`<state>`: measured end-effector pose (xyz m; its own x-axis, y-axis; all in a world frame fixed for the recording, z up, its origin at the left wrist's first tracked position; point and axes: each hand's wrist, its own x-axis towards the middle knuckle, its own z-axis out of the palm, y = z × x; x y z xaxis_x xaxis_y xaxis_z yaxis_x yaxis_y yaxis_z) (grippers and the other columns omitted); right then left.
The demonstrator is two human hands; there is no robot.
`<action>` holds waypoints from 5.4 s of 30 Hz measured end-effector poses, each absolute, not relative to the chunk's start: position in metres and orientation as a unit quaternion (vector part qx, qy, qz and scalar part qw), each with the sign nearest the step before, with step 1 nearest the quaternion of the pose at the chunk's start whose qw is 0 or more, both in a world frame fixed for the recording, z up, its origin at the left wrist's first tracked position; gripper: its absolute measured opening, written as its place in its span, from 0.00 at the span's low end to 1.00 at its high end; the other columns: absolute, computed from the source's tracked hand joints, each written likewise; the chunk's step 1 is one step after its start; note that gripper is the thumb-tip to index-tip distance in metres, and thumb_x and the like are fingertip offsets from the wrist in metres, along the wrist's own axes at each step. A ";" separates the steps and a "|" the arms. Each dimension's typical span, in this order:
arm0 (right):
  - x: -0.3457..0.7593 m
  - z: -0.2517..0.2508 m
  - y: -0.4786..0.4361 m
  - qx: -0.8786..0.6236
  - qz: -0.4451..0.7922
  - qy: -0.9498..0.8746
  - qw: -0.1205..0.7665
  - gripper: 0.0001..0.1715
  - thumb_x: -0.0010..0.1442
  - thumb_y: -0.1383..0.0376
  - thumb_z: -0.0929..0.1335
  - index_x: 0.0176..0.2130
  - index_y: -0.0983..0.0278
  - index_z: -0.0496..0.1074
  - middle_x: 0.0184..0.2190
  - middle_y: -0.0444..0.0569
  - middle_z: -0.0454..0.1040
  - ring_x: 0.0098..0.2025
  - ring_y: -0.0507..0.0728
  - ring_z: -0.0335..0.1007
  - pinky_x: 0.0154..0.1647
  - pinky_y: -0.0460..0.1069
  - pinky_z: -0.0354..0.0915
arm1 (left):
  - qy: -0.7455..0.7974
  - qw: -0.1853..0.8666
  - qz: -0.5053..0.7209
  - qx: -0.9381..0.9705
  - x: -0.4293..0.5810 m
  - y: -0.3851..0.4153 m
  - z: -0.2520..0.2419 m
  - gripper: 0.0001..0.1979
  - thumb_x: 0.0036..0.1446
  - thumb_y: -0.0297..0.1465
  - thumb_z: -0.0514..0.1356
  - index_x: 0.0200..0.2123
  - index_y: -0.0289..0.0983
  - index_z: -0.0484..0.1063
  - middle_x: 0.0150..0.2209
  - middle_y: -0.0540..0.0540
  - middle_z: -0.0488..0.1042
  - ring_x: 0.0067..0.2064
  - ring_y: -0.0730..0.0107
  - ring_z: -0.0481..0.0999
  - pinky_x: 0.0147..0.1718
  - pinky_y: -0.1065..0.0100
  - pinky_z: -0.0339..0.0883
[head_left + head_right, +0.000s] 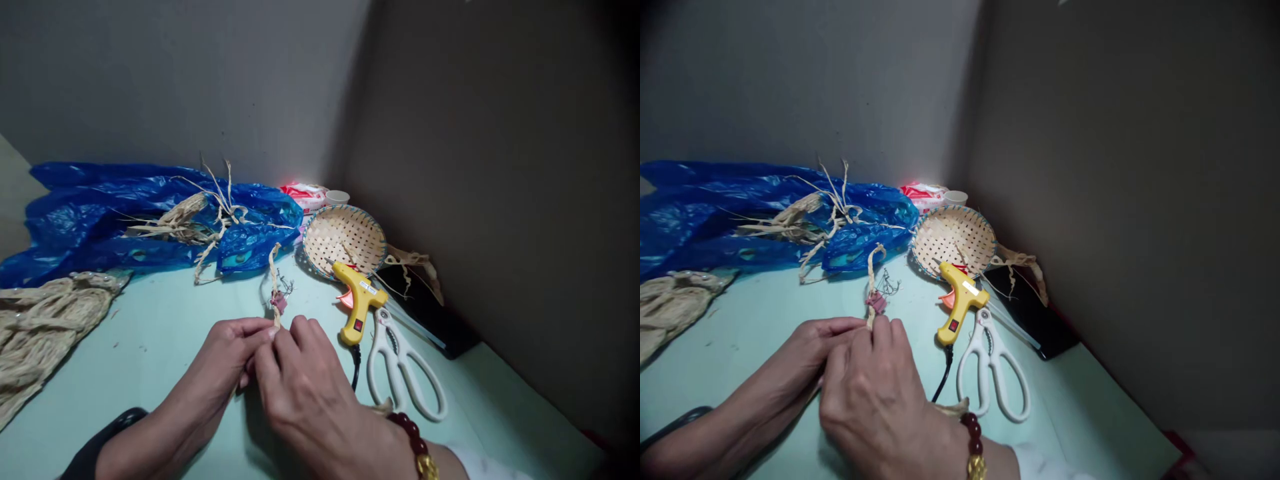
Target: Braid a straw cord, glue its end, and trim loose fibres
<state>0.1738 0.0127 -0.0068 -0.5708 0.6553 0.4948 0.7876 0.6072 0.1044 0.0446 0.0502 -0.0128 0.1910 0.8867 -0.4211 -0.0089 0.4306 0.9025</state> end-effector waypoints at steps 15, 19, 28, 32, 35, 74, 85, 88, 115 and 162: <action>0.210 0.026 0.033 -0.549 0.267 -0.725 0.320 0.14 0.67 0.57 0.62 0.42 0.62 0.73 0.35 0.47 0.77 0.37 0.55 0.70 0.39 0.49 0.61 | 0.473 0.711 0.346 0.389 0.034 0.053 -0.006 0.07 0.49 0.30 0.68 0.32 0.31 0.78 0.22 0.53 0.69 0.19 0.85 0.60 0.16 0.83 0.48; 0.206 0.007 0.041 -0.489 0.415 -0.717 0.274 0.14 0.68 0.60 0.61 0.37 0.63 0.71 0.28 0.44 0.74 0.31 0.52 0.68 0.32 0.46 0.58 | 0.463 0.717 0.336 0.399 0.036 0.052 -0.006 0.10 0.49 0.28 0.67 0.36 0.32 0.77 0.26 0.49 0.75 0.27 0.75 0.74 0.25 0.79 0.63; 0.195 -0.009 0.041 -0.518 0.427 -0.677 0.301 0.12 0.64 0.62 0.64 0.30 0.65 0.70 0.25 0.43 0.69 0.29 0.50 0.61 0.30 0.45 0.53 | 0.515 0.675 0.334 0.408 0.040 0.045 -0.006 0.14 0.46 0.31 0.68 0.37 0.33 0.73 0.27 0.50 0.76 0.28 0.74 0.72 0.27 0.76 0.63; 0.195 -0.010 0.042 -0.525 0.439 -0.665 0.298 0.13 0.62 0.63 0.65 0.27 0.65 0.69 0.23 0.43 0.70 0.28 0.50 0.62 0.28 0.45 0.53 | 0.536 0.634 0.351 0.433 0.039 0.043 -0.007 0.20 0.47 0.36 0.68 0.41 0.38 0.65 0.25 0.54 0.73 0.24 0.74 0.70 0.22 0.75 0.57; 0.194 -0.012 0.044 -0.522 0.454 -0.654 0.307 0.14 0.61 0.63 0.65 0.25 0.65 0.69 0.21 0.42 0.68 0.26 0.49 0.60 0.26 0.45 0.52 | 0.531 0.602 0.350 0.483 0.037 0.044 -0.009 0.18 0.53 0.37 0.64 0.43 0.42 0.61 0.27 0.54 0.75 0.28 0.70 0.73 0.27 0.72 0.62; 0.205 0.001 0.052 -0.496 0.595 -0.546 0.319 0.11 0.57 0.74 0.66 0.24 0.69 0.73 0.21 0.45 0.74 0.18 0.46 0.58 0.20 0.41 0.55 | 0.503 0.462 0.179 0.708 0.005 0.069 0.021 0.10 0.57 0.39 0.59 0.34 0.42 0.79 0.34 0.49 0.79 0.38 0.61 0.74 0.37 0.72 0.63; 0.206 0.003 0.052 -0.499 0.607 -0.537 0.306 0.12 0.57 0.74 0.66 0.23 0.70 0.73 0.20 0.45 0.72 0.18 0.45 0.55 0.18 0.42 0.52 | 0.445 0.596 0.076 0.664 -0.005 0.077 0.022 0.10 0.51 0.31 0.65 0.39 0.39 0.77 0.29 0.51 0.70 0.31 0.70 0.64 0.28 0.74 0.58; 0.206 0.001 0.052 -0.495 0.611 -0.533 0.312 0.11 0.57 0.73 0.66 0.24 0.70 0.72 0.20 0.45 0.73 0.18 0.45 0.55 0.18 0.41 0.51 | 0.449 0.619 0.088 0.638 0.001 0.073 0.021 0.12 0.49 0.28 0.65 0.40 0.39 0.77 0.28 0.52 0.71 0.30 0.70 0.65 0.28 0.74 0.58; 0.211 -0.003 0.060 -0.445 0.629 -0.549 0.323 0.09 0.56 0.72 0.67 0.24 0.68 0.72 0.16 0.37 0.58 0.21 0.46 0.47 0.22 0.45 0.44 | 0.493 0.310 0.214 0.784 0.029 0.063 -0.003 0.16 0.60 0.43 0.59 0.48 0.44 0.61 0.26 0.57 0.68 0.28 0.70 0.69 0.30 0.71 0.59; 0.206 -0.008 0.058 -0.507 0.494 -0.655 0.264 0.10 0.55 0.64 0.68 0.29 0.67 0.78 0.19 0.40 0.62 0.25 0.48 0.53 0.22 0.43 0.49 | 0.502 0.501 0.211 0.673 0.022 0.066 -0.013 0.06 0.56 0.34 0.61 0.32 0.41 0.65 0.30 0.54 0.72 0.34 0.66 0.71 0.32 0.68 0.61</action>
